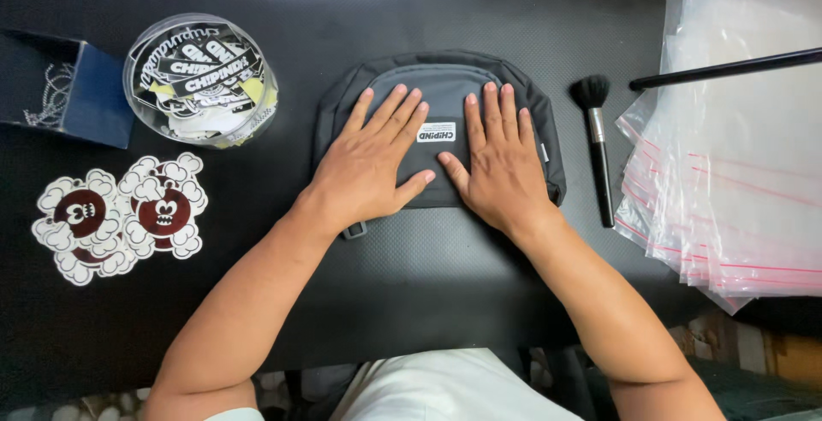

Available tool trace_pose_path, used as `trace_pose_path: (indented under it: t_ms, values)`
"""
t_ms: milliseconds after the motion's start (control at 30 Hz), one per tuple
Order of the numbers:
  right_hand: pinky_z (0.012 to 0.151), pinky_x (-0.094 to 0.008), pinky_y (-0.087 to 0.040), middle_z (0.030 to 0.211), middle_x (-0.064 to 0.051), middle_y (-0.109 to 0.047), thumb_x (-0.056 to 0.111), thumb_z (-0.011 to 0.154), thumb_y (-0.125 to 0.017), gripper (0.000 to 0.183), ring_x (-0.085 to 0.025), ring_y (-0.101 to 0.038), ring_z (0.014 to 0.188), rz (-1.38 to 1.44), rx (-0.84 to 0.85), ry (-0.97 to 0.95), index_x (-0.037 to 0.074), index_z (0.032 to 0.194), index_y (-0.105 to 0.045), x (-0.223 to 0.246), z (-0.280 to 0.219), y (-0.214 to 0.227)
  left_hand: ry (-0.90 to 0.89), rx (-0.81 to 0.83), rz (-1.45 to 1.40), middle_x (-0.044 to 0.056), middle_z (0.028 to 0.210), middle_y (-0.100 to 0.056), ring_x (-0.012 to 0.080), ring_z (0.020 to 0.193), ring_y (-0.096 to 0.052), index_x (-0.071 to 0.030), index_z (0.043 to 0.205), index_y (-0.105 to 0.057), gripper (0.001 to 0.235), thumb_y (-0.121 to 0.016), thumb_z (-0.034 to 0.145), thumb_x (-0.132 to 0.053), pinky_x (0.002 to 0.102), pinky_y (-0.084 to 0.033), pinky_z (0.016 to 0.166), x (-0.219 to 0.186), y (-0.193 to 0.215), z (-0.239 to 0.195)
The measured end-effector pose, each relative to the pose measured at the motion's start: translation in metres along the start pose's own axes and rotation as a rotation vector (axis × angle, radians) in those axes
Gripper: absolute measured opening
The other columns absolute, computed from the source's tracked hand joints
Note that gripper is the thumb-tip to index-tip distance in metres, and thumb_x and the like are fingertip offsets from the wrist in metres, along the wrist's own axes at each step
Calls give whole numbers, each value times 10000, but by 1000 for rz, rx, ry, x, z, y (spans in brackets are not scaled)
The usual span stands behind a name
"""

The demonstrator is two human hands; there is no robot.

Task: The person attaches a cartoon character sticker to a gray bag using a chain and a small metal clasp. They then use a brush to clean the surface of the bag.

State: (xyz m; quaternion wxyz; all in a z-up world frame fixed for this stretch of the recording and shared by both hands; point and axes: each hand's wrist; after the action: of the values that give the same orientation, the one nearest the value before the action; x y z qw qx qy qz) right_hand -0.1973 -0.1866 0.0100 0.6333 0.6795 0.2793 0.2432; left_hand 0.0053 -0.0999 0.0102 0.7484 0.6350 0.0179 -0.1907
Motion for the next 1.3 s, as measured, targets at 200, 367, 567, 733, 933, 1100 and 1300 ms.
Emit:
trace_pose_path:
  t_ms: [200, 367, 567, 733, 933, 1100, 1300]
  values:
    - [1253, -590, -150, 1702, -278, -157, 659, 1050, -276, 892, -431, -70, 1588, -12, 56, -11, -5, 1641, -211, 4, -1, 3, -11, 12, 5, 208, 1642, -365, 332, 1558, -258, 4, 1568, -399, 844, -531, 957, -564, 552, -73, 1275, 3, -2, -2]
    - [1226, -644, -131, 1674, -295, -251, 658, 1059, -333, 883, -450, -139, 1571, 79, -30, 17, -25, 1619, -317, 0, 8, 35, -10, 15, 16, 212, 1642, -358, 337, 1557, -252, 5, 1571, -389, 844, -536, 962, -561, 558, -76, 1276, 1, -1, -3]
    - [1279, -587, -73, 1711, -244, -188, 630, 1068, -314, 824, -382, -85, 1599, 133, -50, 44, 52, 1654, -275, -7, 34, 4, 2, 14, 12, 274, 1633, -327, 392, 1553, -227, 14, 1578, -369, 858, -537, 972, -571, 589, -62, 1268, -2, 4, -3]
    - [1251, -576, -128, 1670, -290, -271, 562, 1089, -361, 771, -424, -191, 1559, 102, -201, 138, 9, 1625, -347, -10, 33, -5, 41, -32, 73, 310, 1622, -297, 401, 1545, -204, -23, 1575, -375, 869, -564, 965, -612, 576, -112, 1262, -1, 2, -6]
    - [1242, -573, -140, 1660, -296, -296, 547, 1090, -373, 762, -421, -207, 1552, 88, -213, 127, -6, 1614, -381, -7, 33, -6, 58, -2, -5, 281, 1631, -291, 369, 1549, -189, -13, 1571, -372, 834, -412, 1033, -650, 540, -99, 1261, 4, 1, -6]
    - [1240, -578, -136, 1660, -301, -299, 561, 1092, -372, 777, -416, -200, 1554, 65, -219, 130, -9, 1620, -378, -9, 35, -9, 56, 55, 36, 268, 1660, -225, 360, 1563, -137, -25, 1606, -273, 754, -299, 1080, -564, 551, -35, 1264, 11, -13, -4]
    - [1218, -609, -179, 1637, -323, -338, 529, 1098, -418, 758, -449, -241, 1532, 88, -253, 163, -40, 1599, -416, -10, 34, -8, 128, 170, -384, 186, 1697, -109, 267, 1574, -9, 12, 1603, -215, 710, -208, 1091, -479, 470, 47, 1270, 23, 5, 2]
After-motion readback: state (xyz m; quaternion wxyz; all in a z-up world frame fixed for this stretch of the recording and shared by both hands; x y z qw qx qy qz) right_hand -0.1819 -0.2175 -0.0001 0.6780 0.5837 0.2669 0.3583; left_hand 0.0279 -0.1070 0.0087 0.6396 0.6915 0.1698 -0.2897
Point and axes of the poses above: each hand's wrist, its own z-axis towards the middle knuckle, its own y-axis out of the back of the hand, x = y × z
